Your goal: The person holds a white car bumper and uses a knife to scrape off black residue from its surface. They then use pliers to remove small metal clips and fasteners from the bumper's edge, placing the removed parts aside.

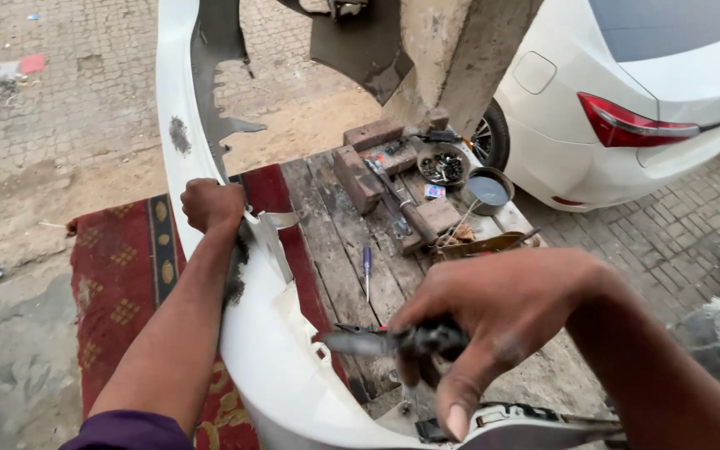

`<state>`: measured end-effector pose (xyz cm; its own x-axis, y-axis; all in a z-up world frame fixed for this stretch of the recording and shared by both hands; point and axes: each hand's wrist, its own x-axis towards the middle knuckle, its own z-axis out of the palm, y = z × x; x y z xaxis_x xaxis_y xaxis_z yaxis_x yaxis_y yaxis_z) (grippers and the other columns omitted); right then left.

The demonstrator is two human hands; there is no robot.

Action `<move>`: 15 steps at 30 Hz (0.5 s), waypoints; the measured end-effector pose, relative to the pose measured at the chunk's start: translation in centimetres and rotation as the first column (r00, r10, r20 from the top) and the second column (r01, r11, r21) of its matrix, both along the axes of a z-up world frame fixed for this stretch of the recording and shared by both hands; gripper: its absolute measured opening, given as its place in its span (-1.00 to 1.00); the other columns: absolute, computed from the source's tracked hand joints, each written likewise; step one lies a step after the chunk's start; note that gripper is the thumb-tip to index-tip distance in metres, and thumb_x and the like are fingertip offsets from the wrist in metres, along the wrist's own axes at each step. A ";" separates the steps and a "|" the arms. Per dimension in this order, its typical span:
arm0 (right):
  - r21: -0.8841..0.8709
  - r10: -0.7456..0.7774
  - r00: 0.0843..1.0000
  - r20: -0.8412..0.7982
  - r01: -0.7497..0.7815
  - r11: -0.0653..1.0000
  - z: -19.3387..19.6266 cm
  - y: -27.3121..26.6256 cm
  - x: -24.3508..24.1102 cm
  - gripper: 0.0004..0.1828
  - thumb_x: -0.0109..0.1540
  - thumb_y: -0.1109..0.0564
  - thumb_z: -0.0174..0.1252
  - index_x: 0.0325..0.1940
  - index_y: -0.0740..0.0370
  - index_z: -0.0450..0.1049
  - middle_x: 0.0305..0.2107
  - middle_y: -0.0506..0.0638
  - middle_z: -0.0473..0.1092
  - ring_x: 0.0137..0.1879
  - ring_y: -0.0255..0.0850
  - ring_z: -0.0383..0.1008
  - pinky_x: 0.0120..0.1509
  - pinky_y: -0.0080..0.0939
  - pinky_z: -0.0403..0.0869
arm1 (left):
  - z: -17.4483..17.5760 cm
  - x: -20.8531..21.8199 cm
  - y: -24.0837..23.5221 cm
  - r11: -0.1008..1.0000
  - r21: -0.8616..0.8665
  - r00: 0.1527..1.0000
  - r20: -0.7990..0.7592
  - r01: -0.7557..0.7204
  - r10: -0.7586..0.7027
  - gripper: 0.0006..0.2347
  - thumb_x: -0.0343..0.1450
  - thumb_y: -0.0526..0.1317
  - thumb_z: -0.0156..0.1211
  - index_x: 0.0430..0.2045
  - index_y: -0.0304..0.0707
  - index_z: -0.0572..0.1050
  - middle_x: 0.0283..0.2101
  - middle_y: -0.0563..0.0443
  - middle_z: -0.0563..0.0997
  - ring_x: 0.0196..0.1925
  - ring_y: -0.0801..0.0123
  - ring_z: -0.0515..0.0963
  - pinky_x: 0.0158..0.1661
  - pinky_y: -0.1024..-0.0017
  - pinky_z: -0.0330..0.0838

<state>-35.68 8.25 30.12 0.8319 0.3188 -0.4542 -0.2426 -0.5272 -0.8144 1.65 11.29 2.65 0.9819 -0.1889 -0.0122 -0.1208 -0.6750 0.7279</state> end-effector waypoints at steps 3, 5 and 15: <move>0.286 -0.024 0.993 0.114 -0.009 0.958 0.0 -0.2 -1.4 -0.60 0.10 -0.15 0.33 -0.26 0.23 0.52 -0.50 -0.08 0.51 -0.42 -0.37 0.45 -0.32 -0.34 0.48 | 0.3 -0.8 -0.8 1.000 0.010 1.000 0.014 0.001 -0.002 -0.70 0.12 -0.45 0.15 -0.89 -0.06 0.16 -0.71 0.23 0.16 -0.63 0.43 0.20 -0.61 0.32 0.12; 0.223 -0.043 0.985 0.170 0.005 0.975 0.3 -0.2 -2.1 -0.52 0.07 -0.23 0.30 -0.20 0.21 0.54 -0.41 -0.07 0.55 -0.35 -0.34 0.51 -0.22 -0.33 0.53 | 0.0 -1.0 -1.6 1.000 0.019 1.000 0.018 0.009 -0.009 -0.72 0.14 -0.43 0.20 -0.87 -0.08 0.21 -0.70 0.20 0.24 -0.62 0.41 0.28 -0.61 0.31 0.19; 0.266 -0.254 0.899 0.356 0.163 0.950 1.3 1.1 -3.4 -0.70 0.09 0.29 0.33 -0.11 0.21 0.52 -0.22 0.02 0.52 -0.21 -0.21 0.64 -0.14 -0.28 0.71 | 2.7 1.6 -1.9 1.000 -0.002 1.000 0.014 -0.003 0.003 -0.89 0.19 -0.36 0.30 -0.69 -0.29 0.46 -0.51 -0.05 0.57 -0.44 0.22 0.61 -0.59 0.23 0.47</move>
